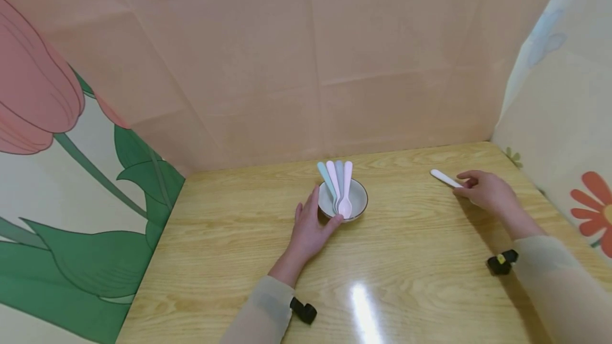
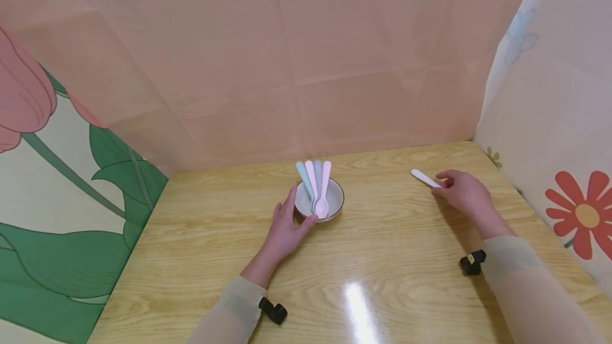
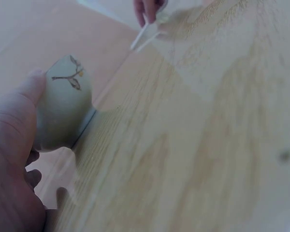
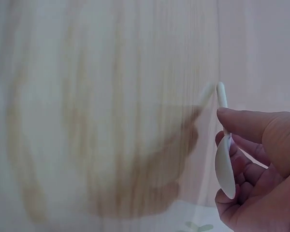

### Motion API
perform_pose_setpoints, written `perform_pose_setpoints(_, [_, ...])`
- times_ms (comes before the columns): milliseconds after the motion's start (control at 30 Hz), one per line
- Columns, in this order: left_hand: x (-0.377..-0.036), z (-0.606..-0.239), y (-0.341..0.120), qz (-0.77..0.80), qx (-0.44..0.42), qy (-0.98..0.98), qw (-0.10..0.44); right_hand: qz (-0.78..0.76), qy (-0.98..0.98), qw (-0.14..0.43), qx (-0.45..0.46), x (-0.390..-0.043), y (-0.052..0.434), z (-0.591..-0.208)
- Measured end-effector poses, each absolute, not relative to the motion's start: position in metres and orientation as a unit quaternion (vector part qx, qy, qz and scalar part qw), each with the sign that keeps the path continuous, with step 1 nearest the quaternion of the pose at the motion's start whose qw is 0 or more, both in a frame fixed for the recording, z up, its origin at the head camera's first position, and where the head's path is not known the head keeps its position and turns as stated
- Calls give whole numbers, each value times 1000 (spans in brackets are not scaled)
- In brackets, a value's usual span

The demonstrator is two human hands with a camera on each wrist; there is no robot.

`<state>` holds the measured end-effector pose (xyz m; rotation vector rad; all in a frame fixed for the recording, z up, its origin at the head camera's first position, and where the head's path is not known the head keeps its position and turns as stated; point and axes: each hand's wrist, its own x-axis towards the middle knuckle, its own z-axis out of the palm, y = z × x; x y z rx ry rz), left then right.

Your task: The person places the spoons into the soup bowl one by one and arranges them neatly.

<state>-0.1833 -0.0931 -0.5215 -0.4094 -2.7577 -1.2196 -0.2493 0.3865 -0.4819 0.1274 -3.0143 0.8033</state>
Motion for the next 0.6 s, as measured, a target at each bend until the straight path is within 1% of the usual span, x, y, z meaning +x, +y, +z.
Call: perform_pose_setpoints(600, [-185, -525, -94, -399, -135, -905, 53, 305, -951, 15, 45, -248, 344, -470])
